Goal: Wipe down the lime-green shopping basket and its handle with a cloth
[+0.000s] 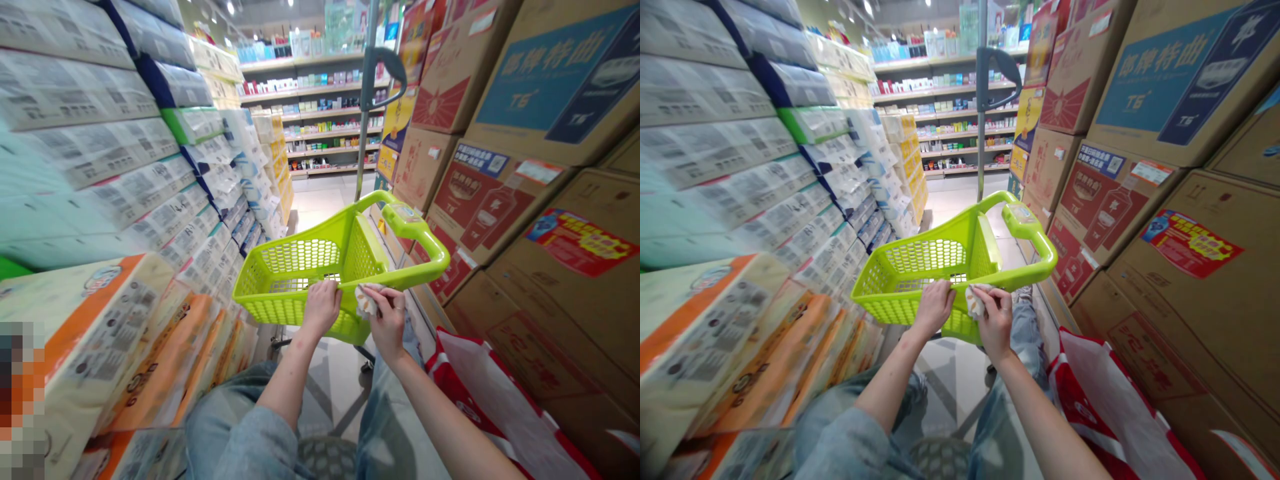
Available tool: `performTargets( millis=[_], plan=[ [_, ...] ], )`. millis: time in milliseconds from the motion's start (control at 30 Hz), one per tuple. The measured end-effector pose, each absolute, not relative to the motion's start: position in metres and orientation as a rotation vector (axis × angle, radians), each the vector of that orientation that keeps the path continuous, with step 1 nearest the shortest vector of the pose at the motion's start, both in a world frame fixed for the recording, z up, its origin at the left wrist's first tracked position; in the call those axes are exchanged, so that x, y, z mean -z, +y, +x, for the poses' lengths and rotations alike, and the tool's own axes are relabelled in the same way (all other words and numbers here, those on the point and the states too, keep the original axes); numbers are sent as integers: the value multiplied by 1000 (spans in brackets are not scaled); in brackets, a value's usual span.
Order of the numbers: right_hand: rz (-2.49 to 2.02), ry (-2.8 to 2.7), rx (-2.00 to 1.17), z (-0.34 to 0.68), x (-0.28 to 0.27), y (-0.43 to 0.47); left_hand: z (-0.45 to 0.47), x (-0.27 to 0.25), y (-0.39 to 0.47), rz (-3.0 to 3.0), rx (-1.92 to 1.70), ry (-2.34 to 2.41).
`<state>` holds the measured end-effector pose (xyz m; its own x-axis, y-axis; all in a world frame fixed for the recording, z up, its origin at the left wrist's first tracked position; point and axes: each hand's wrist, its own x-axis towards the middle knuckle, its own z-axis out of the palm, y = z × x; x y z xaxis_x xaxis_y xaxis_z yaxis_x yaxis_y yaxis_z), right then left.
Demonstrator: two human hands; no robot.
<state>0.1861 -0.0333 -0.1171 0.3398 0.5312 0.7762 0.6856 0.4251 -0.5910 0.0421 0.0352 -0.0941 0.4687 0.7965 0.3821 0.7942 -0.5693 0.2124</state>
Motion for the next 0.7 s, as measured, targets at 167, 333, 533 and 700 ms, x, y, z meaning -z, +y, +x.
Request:
performTargets(
  millis=[167, 333, 533, 700],
  plan=[
    [-1220, -1312, 222, 190, 101, -43, 39, 95, 37, 2707, -695, 1446],
    [-1407, -1430, 432, 199, 73, -41, 37, 95, 38, 2713, -710, 1448],
    [-1562, -1677, 605, 192, 74, -23, 39, 94, 36, 2707, -698, 1473],
    [-1562, -1810, 638, 189, 75, -15, 39, 92, 35, 2700, -682, 1477]
  ],
)
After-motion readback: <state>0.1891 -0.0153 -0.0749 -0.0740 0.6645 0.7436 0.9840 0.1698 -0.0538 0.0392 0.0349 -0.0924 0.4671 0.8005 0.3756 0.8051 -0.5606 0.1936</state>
